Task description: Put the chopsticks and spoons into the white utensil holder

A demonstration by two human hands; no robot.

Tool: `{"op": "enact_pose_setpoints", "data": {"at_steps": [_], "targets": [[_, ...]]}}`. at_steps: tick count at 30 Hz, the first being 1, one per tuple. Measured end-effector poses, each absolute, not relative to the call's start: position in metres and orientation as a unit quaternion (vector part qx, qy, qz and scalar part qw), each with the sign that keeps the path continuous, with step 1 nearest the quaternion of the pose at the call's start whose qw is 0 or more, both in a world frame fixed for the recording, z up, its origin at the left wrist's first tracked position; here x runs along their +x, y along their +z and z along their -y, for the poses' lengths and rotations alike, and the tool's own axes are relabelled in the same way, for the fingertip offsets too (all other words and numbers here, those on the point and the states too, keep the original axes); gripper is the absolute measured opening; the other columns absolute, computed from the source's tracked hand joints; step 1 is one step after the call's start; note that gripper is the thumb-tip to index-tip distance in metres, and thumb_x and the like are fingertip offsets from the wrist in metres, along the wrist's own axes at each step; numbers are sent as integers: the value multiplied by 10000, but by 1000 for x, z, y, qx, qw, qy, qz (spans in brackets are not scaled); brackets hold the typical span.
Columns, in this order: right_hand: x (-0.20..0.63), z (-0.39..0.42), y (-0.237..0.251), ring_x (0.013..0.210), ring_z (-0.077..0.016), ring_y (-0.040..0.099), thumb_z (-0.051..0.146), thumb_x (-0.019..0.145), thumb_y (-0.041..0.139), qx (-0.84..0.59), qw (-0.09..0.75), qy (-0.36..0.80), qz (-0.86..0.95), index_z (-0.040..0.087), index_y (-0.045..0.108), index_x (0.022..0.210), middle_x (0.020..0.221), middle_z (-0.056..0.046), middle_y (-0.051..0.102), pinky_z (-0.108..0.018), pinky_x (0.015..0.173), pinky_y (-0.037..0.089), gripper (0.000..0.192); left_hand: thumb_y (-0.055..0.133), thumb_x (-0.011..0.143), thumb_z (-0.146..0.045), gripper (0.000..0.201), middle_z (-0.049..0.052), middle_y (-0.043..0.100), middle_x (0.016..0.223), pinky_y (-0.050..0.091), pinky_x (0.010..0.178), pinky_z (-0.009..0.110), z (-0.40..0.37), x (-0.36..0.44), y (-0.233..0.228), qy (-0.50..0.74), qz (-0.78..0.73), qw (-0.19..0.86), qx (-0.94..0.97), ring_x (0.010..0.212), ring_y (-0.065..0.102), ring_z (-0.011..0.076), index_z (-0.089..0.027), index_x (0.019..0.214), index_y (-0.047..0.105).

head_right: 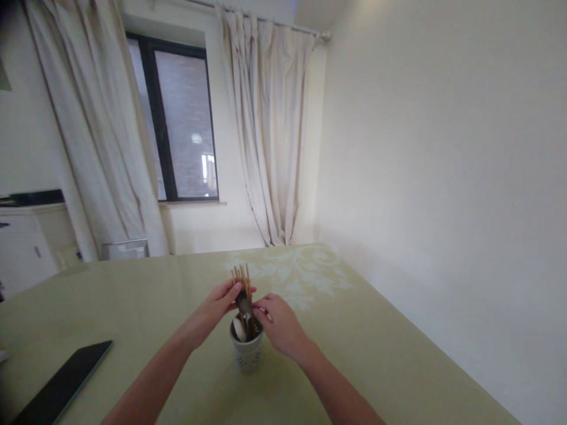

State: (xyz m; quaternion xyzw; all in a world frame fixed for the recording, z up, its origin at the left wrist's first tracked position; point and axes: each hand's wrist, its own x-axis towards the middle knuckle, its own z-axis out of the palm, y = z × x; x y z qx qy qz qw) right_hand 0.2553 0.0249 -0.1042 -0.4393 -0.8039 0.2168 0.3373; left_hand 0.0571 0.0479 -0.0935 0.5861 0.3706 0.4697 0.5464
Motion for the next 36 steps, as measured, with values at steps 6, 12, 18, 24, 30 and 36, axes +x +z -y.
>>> {"op": "enact_pose_setpoints", "data": {"at_steps": [6,12,18,24,30,36], "targets": [[255,6,-159,1266,-299,611,548,1045,472,-402,486,302,715,250,589,1448,1407,-141,627,-415,1008,523,515,505,911,-812,729,138,776,1179,534,1045,450,-46,70,-113,470,-361,605,532,1100,730,278,-161,1196,668],[241,10,-189,1406,-423,515,455,719,888,-452,458,328,692,286,292,1628,1581,-172,503,-563,1145,436,1100,427,889,-875,800,136,707,1366,535,1085,460,-49,76,-138,500,-380,614,479,1273,661,315,-198,1223,694],[255,-10,-175,1218,-354,654,305,741,837,-468,485,283,682,243,542,1375,1347,-127,693,-492,1053,514,702,407,848,-919,909,186,671,1385,499,1103,536,-35,52,-185,543,-452,499,502,1274,646,341,-194,1359,607],[328,-56,-178,1086,-364,698,388,770,791,-567,519,162,618,249,566,1260,1222,-148,733,-536,955,555,556,387,874,-897,811,133,736,1201,537,1027,494,-2,29,-202,481,-508,438,565,1096,698,304,-230,1229,680],[387,-78,-188,1148,-406,657,588,827,632,-630,548,82,544,138,508,1297,1264,-241,663,-582,988,513,663,356,973,-778,645,76,739,1107,522,1012,452,10,42,-198,431,-503,387,641,1017,682,263,-274,1220,672],[386,-87,-201,1222,-424,618,696,803,594,-652,559,16,511,63,500,1383,1315,-290,636,-564,1045,476,864,407,984,-720,584,81,742,1138,518,1035,423,12,44,-203,395,-511,358,674,1108,670,270,-252,1201,682]]}}
